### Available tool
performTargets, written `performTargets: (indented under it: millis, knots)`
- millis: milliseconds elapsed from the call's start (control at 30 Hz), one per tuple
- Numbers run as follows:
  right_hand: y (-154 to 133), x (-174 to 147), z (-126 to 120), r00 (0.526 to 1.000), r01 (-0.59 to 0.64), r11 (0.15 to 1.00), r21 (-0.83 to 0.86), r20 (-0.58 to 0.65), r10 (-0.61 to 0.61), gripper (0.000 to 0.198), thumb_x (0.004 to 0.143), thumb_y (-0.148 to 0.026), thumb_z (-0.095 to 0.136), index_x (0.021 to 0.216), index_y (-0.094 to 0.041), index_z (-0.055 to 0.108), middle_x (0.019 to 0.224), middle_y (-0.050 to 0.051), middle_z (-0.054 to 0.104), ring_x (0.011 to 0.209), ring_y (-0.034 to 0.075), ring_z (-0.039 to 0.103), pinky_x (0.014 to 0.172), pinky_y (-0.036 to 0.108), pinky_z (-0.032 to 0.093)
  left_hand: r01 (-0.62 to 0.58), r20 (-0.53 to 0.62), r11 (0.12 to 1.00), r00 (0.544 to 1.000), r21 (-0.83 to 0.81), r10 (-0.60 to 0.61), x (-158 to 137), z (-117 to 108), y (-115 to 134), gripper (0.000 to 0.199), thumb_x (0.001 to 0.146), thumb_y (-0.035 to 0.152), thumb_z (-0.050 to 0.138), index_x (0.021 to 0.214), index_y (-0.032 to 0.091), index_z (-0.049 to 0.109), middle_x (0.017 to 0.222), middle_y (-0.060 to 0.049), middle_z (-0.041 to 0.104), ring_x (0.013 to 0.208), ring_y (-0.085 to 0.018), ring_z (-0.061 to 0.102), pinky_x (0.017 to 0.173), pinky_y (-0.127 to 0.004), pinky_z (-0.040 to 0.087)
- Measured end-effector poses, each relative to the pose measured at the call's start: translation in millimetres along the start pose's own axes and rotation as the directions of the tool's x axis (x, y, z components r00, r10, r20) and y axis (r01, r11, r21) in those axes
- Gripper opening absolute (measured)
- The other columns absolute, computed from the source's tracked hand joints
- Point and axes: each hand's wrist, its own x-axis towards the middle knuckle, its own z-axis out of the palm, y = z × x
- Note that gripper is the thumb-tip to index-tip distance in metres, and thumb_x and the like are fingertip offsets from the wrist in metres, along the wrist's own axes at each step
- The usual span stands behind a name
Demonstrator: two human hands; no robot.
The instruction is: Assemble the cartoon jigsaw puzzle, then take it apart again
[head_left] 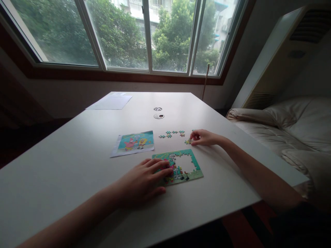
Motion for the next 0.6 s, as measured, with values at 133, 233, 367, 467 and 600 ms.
performTargets:
  millis: [133,233,367,467,600]
  knots:
    - [-0.9,-1.0,-1.2,1.0,-0.015,1.0,0.01,0.02,0.015,0.028,0.068,-0.035,0.065,0.088,-0.015,0.06,0.076,0.002,0.058,0.066,0.012,0.051,0.058,0.024,0.039,-0.002,-0.005,1.0,1.0,0.011,0.002,0.2,0.2,-0.5,0.047,0.09,0.04,0.041,0.134,0.026,0.034,0.131,-0.009,0.044,0.114,-0.03,0.043,0.091,-0.046,0.038]
    - [-1.1,-2.0,-2.2,1.0,-0.009,1.0,0.013,0.026,0.009,0.03,0.068,-0.036,0.066,0.088,-0.015,0.061,0.077,0.003,0.059,0.066,0.012,0.051,0.059,0.024,0.039,-0.007,-0.013,1.0,1.0,0.012,0.008,0.4,0.3,-1.2,0.047,0.09,0.041,0.041,0.134,0.026,0.033,0.131,-0.009,0.044,0.114,-0.03,0.043,0.092,-0.046,0.038]
    - [-0.8,-2.3,-2.6,1.0,0.009,1.0,-0.006,-0.006,-0.009,0.035,0.07,-0.04,0.064,0.094,-0.015,0.061,0.08,0.004,0.059,0.066,0.012,0.051,0.06,0.024,0.041,-0.003,-0.005,1.0,1.0,0.011,0.003,0.3,0.4,-1.3,0.047,0.09,0.04,0.041,0.134,0.026,0.033,0.132,-0.009,0.044,0.114,-0.03,0.043,0.092,-0.046,0.038]
    - [-1.6,-1.8,-2.1,0.999,0.023,0.999,-0.029,-0.024,-0.023,0.032,0.071,-0.04,0.063,0.092,-0.016,0.063,0.08,0.004,0.06,0.067,0.012,0.051,0.061,0.024,0.041,0.004,0.003,1.0,1.0,0.013,-0.004,0.1,0.8,-1.0,0.047,0.09,0.04,0.041,0.135,0.026,0.033,0.132,-0.009,0.043,0.115,-0.03,0.042,0.092,-0.047,0.037]
    - [-5.8,-1.7,-1.2,0.999,0.019,0.999,-0.047,-0.029,-0.02,0.027,0.07,-0.037,0.063,0.087,-0.017,0.066,0.078,0.003,0.061,0.067,0.012,0.052,0.06,0.024,0.04,0.003,-0.003,1.0,1.0,0.019,-0.003,0.0,1.2,-0.9,0.048,0.09,0.04,0.042,0.135,0.026,0.033,0.132,-0.009,0.043,0.114,-0.03,0.043,0.092,-0.046,0.037]
